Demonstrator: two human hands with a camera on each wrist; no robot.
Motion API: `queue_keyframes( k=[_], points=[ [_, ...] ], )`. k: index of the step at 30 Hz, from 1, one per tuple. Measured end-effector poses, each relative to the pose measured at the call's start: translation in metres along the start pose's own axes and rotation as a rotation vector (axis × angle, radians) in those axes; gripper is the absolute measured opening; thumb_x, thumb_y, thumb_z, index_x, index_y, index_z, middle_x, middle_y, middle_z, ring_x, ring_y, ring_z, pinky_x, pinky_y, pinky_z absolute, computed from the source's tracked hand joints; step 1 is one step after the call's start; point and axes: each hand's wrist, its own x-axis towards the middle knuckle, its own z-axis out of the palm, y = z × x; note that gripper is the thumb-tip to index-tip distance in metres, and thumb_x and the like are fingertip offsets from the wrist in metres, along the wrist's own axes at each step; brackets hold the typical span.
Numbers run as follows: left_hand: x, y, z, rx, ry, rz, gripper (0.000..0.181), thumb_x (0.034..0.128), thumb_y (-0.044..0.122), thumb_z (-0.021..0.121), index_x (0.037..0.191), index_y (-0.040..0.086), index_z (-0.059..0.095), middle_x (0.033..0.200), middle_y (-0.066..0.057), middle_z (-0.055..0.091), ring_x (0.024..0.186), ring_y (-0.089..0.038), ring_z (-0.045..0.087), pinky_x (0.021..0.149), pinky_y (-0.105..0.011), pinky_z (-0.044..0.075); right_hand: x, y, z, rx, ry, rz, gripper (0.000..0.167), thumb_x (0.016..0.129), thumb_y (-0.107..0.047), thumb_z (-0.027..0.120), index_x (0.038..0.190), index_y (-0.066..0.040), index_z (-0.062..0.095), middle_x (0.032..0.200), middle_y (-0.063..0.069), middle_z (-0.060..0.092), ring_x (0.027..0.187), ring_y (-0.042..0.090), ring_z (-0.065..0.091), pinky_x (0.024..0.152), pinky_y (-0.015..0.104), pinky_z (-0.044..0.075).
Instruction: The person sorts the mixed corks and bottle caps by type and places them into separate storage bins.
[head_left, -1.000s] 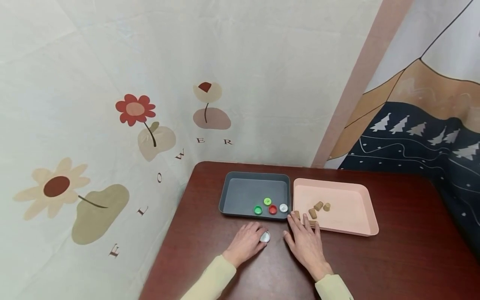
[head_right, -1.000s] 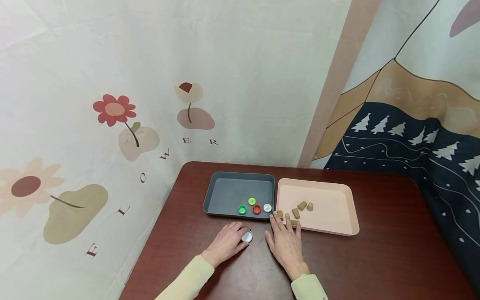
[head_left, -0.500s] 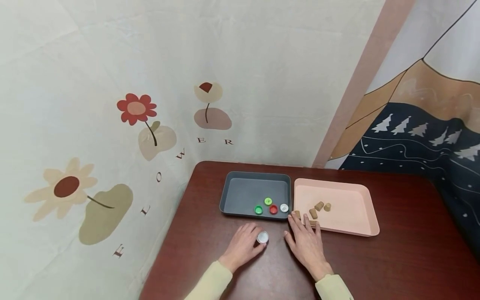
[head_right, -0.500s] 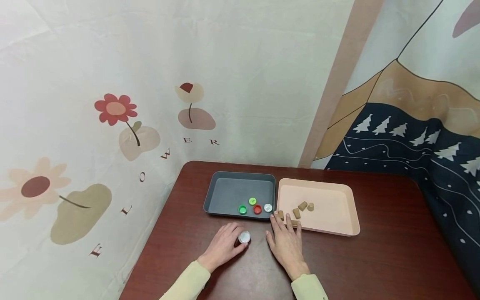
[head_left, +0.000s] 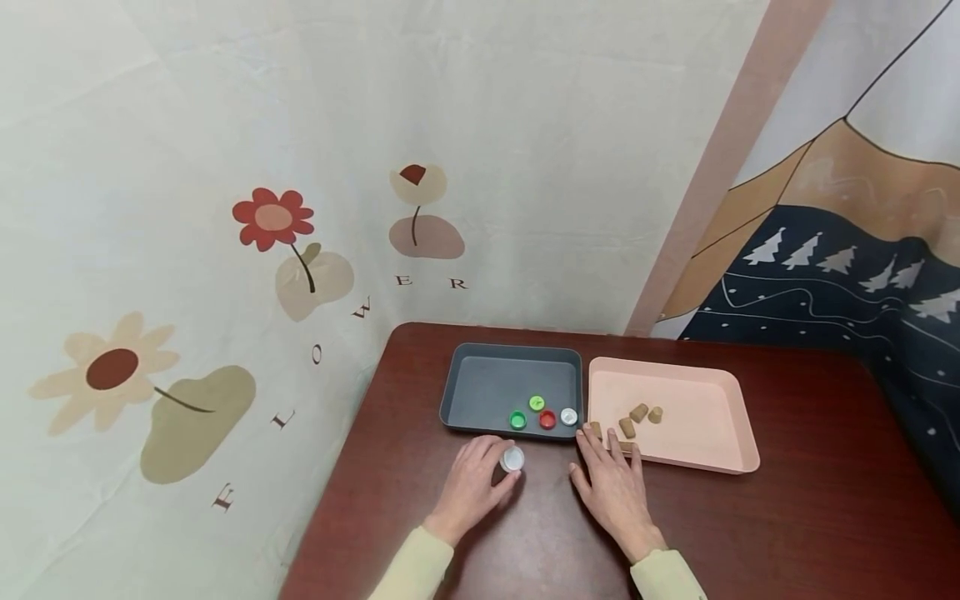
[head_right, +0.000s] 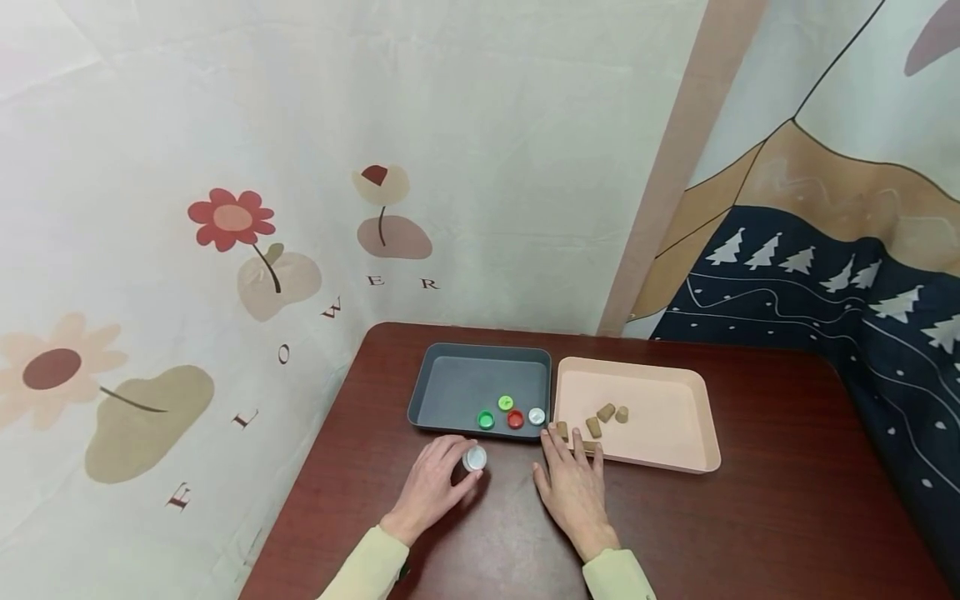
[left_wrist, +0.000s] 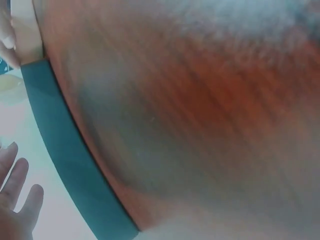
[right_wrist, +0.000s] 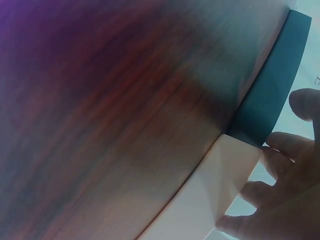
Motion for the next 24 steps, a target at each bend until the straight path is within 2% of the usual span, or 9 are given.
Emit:
queue_keyframes(
  k=[6,10,15,20,24],
  points=[
    [0.007,-0.007,-0.003,-0.02,0.088,-0.005,0.046,0.0802,0.025,0.089,0.12,0.009,0.072,0.111,-0.004,0.067,0.103,-0.022,0.064,0.088,-0.043,0.054,0.0,0.0,0.0,0.003,0.002,0.001,0.056,0.097,-0.034,0.071,0.146,-0.01,0.06,0.154,0.008,0.054,0.146,0.045,0.04,0.113,0.074,0.022],
    [0.013,-0.011,-0.006,-0.026,0.127,-0.033,0.045,0.0805,0.023,0.09,0.12,0.009,0.073,0.112,-0.005,0.068,0.103,-0.022,0.064,0.087,-0.043,0.055,0.0,-0.001,-0.001,0.004,0.001,0.001,0.056,0.097,-0.034,0.07,0.146,-0.01,0.06,0.154,0.008,0.053,0.145,0.045,0.04,0.113,0.074,0.022],
    [0.023,-0.019,-0.01,-0.043,0.163,-0.076,0.044,0.0829,0.021,0.087,0.123,0.008,0.072,0.114,-0.007,0.068,0.107,-0.025,0.064,0.091,-0.045,0.054,0.0,-0.001,-0.001,0.014,-0.003,0.006,0.055,0.098,-0.034,0.069,0.147,-0.01,0.06,0.155,0.008,0.052,0.146,0.045,0.039,0.113,0.074,0.021],
    [0.035,-0.025,-0.01,-0.026,0.167,-0.128,0.045,0.0843,0.021,0.086,0.126,0.009,0.071,0.116,-0.009,0.067,0.106,-0.027,0.064,0.09,-0.046,0.054,0.0,-0.001,0.0,0.013,-0.001,0.007,0.055,0.098,-0.034,0.069,0.147,-0.01,0.059,0.155,0.008,0.052,0.146,0.045,0.04,0.113,0.074,0.021],
    [0.046,-0.029,-0.009,-0.015,0.134,-0.162,0.045,0.0865,0.022,0.084,0.128,0.009,0.07,0.118,-0.009,0.066,0.108,-0.028,0.063,0.09,-0.046,0.053,0.0,-0.002,0.0,0.013,0.007,0.004,0.055,0.097,-0.033,0.07,0.146,-0.01,0.06,0.154,0.007,0.053,0.145,0.045,0.04,0.113,0.074,0.022]
  ],
)
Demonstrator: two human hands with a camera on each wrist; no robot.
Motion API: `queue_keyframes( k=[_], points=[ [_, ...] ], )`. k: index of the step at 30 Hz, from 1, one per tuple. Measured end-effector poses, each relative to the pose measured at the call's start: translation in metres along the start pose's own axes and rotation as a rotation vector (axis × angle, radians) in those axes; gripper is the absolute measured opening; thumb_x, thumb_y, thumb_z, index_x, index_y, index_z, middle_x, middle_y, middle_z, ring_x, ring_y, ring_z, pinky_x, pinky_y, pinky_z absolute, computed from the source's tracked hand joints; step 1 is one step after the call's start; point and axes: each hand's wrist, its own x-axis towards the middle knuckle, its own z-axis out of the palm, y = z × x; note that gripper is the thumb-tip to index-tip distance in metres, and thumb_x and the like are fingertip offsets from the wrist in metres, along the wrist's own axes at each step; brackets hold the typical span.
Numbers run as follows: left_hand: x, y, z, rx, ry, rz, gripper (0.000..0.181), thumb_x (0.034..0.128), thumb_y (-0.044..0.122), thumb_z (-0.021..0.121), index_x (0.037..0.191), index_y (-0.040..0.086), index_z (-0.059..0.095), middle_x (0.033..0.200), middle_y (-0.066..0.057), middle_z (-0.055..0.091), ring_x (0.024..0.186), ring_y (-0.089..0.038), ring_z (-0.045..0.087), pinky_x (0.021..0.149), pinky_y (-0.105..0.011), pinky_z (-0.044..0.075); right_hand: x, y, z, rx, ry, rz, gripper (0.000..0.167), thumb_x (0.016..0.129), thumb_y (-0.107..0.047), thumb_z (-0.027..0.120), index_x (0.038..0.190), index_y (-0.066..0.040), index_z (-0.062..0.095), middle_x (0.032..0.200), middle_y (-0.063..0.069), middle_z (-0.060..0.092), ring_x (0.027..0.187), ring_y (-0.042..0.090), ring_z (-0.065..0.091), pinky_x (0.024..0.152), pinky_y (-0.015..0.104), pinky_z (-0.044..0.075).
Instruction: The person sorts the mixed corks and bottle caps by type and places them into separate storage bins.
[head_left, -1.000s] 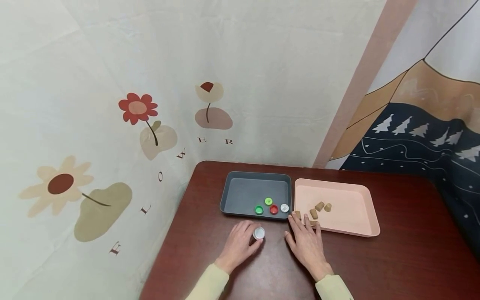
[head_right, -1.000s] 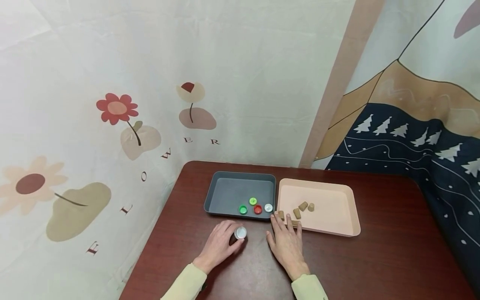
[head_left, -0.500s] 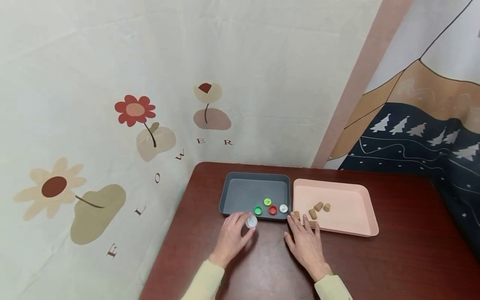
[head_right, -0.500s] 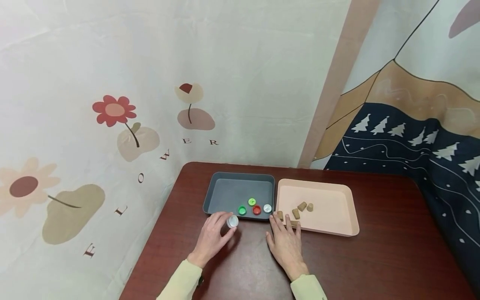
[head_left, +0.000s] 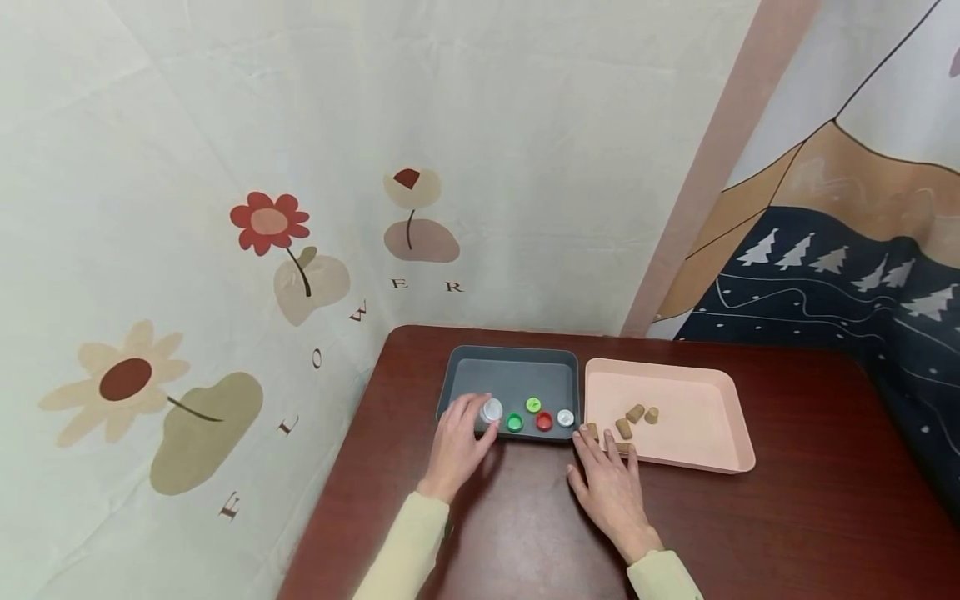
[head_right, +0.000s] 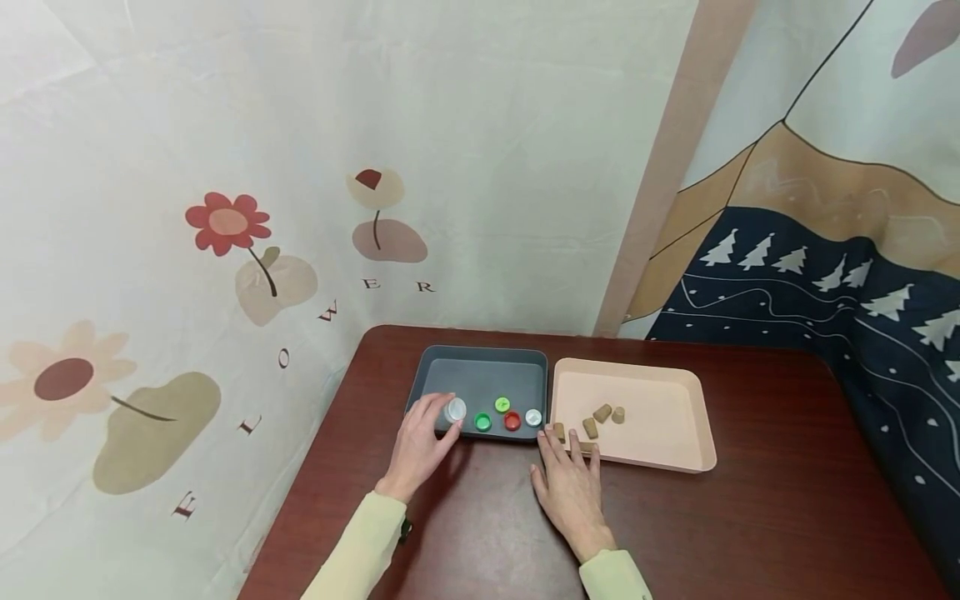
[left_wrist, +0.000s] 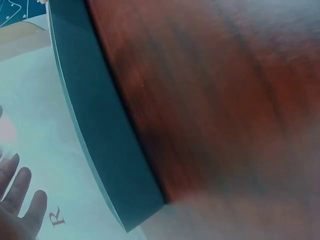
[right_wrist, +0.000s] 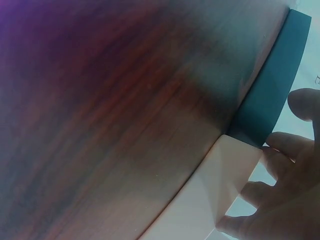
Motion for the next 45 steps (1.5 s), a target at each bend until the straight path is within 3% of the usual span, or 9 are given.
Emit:
queue_keyframes(
  k=[12,17,24,31,36,38,45],
  points=[
    [0.022,-0.008,0.01,0.018,-0.076,-0.039,0.043,0.089,0.02,0.081,0.129,0.007,0.07,0.12,-0.011,0.068,0.111,-0.03,0.063,0.093,-0.049,0.052,0.001,-0.003,0.003,0.0,0.006,-0.008,0.056,0.096,-0.033,0.071,0.146,-0.011,0.06,0.154,0.007,0.054,0.145,0.044,0.041,0.114,0.073,0.021],
    [0.027,-0.011,0.017,0.025,-0.161,-0.109,0.042,0.0919,0.023,0.079,0.131,0.009,0.069,0.123,-0.01,0.067,0.115,-0.03,0.062,0.098,-0.05,0.05,0.001,-0.005,0.003,-0.007,-0.001,-0.003,0.056,0.096,-0.034,0.072,0.146,-0.011,0.06,0.154,0.007,0.053,0.146,0.044,0.04,0.114,0.073,0.021],
    [0.035,-0.013,0.032,0.06,-0.267,-0.19,0.042,0.0906,0.025,0.08,0.127,0.008,0.071,0.119,-0.011,0.069,0.111,-0.031,0.065,0.092,-0.049,0.052,0.001,-0.006,0.004,-0.015,-0.001,-0.001,0.057,0.096,-0.033,0.072,0.147,-0.011,0.059,0.155,0.007,0.052,0.146,0.043,0.04,0.114,0.073,0.021],
    [0.037,-0.018,0.04,0.118,-0.26,-0.22,0.039,0.0872,0.021,0.082,0.122,0.006,0.073,0.115,-0.013,0.07,0.105,-0.034,0.066,0.092,-0.054,0.05,0.0,-0.008,0.005,-0.016,0.012,-0.018,0.056,0.095,-0.033,0.072,0.146,-0.011,0.06,0.155,0.008,0.053,0.146,0.043,0.041,0.114,0.073,0.022],
    [0.037,-0.02,0.04,0.167,-0.304,-0.257,0.046,0.0888,0.024,0.081,0.13,0.007,0.069,0.124,-0.015,0.067,0.115,-0.036,0.063,0.103,-0.059,0.044,0.001,-0.009,0.006,-0.007,0.016,-0.022,0.057,0.095,-0.032,0.072,0.147,-0.011,0.06,0.155,0.007,0.053,0.145,0.043,0.041,0.114,0.072,0.022],
    [0.036,-0.019,0.038,0.158,-0.322,-0.271,0.051,0.0903,0.026,0.08,0.135,0.007,0.066,0.133,-0.016,0.064,0.122,-0.038,0.06,0.107,-0.061,0.04,0.001,-0.009,0.007,-0.007,0.014,-0.023,0.057,0.096,-0.032,0.072,0.147,-0.011,0.059,0.155,0.007,0.052,0.146,0.043,0.041,0.114,0.072,0.022],
    [0.029,-0.009,0.032,0.083,-0.289,-0.266,0.055,0.0956,0.029,0.072,0.144,0.006,0.058,0.15,-0.018,0.052,0.135,-0.038,0.053,0.112,-0.067,0.033,0.001,-0.008,0.003,0.001,0.002,-0.008,0.056,0.097,-0.033,0.07,0.147,-0.011,0.06,0.155,0.007,0.052,0.146,0.044,0.04,0.113,0.073,0.022]
  ],
)
